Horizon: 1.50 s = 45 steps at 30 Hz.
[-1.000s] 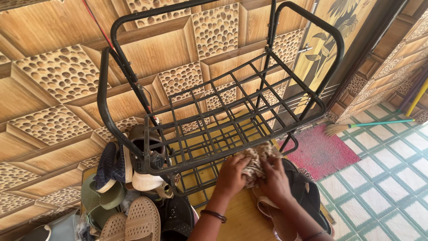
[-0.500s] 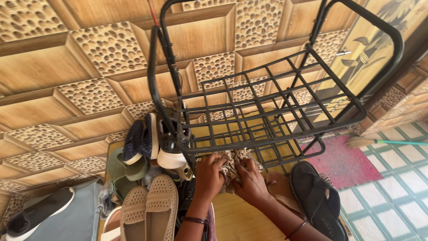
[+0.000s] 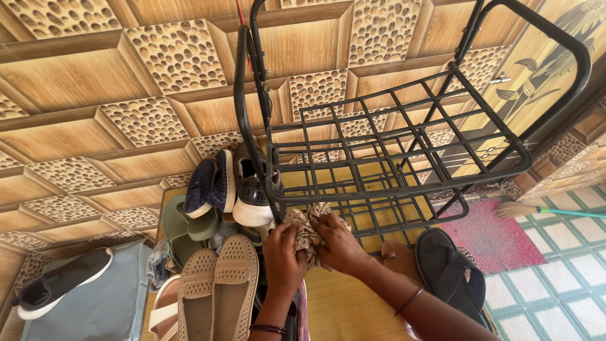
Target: The person cleans a black metal shoe rack using a patterned cloth. They wipe the top frame, side rails, and lower grid sections of the rack while sitting on the floor. Several pairs of shoes are visible on the floor beside the rack.
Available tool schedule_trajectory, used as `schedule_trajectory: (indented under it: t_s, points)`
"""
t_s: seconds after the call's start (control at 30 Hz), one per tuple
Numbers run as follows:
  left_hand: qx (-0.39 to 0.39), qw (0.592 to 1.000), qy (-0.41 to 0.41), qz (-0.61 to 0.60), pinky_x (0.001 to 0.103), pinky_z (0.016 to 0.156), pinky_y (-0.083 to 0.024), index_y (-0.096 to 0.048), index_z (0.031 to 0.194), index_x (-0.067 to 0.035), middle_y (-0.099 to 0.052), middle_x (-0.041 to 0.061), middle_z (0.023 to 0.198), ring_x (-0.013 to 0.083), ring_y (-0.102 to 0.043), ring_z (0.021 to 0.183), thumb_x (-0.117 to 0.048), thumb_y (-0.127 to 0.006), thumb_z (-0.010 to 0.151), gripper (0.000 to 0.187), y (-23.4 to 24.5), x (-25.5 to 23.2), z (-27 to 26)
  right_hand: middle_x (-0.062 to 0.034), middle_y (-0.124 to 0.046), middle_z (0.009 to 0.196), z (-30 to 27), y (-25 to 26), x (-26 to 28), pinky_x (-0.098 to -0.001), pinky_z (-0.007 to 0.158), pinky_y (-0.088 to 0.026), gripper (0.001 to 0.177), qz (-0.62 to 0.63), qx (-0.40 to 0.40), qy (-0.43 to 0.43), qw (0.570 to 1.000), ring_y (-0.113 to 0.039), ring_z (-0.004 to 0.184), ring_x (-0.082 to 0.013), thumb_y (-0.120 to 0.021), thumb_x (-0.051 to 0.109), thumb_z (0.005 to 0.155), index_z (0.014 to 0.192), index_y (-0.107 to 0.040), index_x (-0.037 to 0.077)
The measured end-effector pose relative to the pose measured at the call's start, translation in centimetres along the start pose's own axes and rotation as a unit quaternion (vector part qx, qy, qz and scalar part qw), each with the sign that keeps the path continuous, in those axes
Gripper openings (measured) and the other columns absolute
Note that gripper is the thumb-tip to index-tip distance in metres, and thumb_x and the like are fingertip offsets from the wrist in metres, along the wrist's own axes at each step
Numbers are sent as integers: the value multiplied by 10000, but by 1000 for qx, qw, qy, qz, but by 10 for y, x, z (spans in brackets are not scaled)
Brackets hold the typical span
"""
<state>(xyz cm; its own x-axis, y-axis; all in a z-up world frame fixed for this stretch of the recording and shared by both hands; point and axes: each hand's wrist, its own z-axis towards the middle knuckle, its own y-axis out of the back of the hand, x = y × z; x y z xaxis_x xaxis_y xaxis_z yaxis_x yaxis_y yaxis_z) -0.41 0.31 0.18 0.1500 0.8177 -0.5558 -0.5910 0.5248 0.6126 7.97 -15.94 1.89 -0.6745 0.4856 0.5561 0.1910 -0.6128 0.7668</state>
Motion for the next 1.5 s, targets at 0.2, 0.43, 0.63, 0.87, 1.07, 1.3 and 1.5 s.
schedule_trajectory:
  t_s: [0.2, 0.43, 0.63, 0.87, 1.07, 1.3, 1.5]
  points:
    - [-121, 993, -9, 4, 532, 1072, -385, -570, 1366, -42, -540, 164, 1276, 373, -501, 1246, -13, -653, 711, 661, 9, 3, 0, -171, -564, 1333, 25, 5, 17, -463, 1049, -472, 587, 19, -19, 55, 998, -545, 1246, -379, -686, 58, 773, 1358, -632, 47]
    - [-51, 993, 52, 90, 563, 1017, -384, -494, 1340, -21, -504, 230, 1336, 405, -478, 1239, -133, -734, 689, 702, 4, 0, -3, -49, -568, 1412, 46, 3, 27, -486, 1081, -365, 497, -107, 1, 90, 990, -479, 1312, -326, -688, 56, 779, 1260, -717, 179]
    - [21, 996, 60, 67, 556, 977, -423, -479, 1346, -4, -481, 238, 1314, 412, -477, 1237, -223, -782, 749, 705, -7, 3, -13, -1, -561, 1445, 41, 0, 17, -477, 1060, -374, 429, -98, 77, 62, 990, -476, 1286, -292, -703, 84, 793, 1215, -716, 159]
    - [-46, 990, -37, 130, 575, 1002, -347, -467, 1407, -15, -462, 222, 1324, 400, -432, 1226, -335, -709, 797, 730, -25, -5, -27, -73, -604, 1376, 15, 5, -3, -446, 1045, -462, 425, -40, -34, 88, 995, -546, 1181, -322, -695, 18, 775, 1194, -708, 88]
    - [-13, 989, -86, 121, 605, 1062, -306, -486, 1430, -29, -462, 224, 1362, 411, -415, 1281, -340, -670, 814, 714, -35, -23, -37, -158, -600, 1292, -12, 15, -19, -458, 957, -529, 437, 27, -108, 46, 993, -602, 1158, -401, -691, -65, 678, 1095, -701, 62]
    - [46, 990, -124, 45, 611, 1151, -287, -572, 1362, -73, -502, 197, 1368, 402, -448, 1327, -237, -740, 779, 629, -42, -45, -24, -147, -581, 1218, -44, 22, -45, -452, 890, -558, 390, 16, -155, -29, 987, -628, 1112, -385, -723, -48, 661, 1038, -685, 47]
    - [129, 981, -142, -13, 569, 1147, -310, -594, 1352, -66, -531, 199, 1352, 390, -490, 1296, -156, -778, 775, 613, -57, -68, -2, -132, -589, 1202, -65, 43, -78, -431, 897, -566, 413, -32, -193, -85, 977, -640, 1102, -354, -697, -70, 639, 1033, -697, 52]
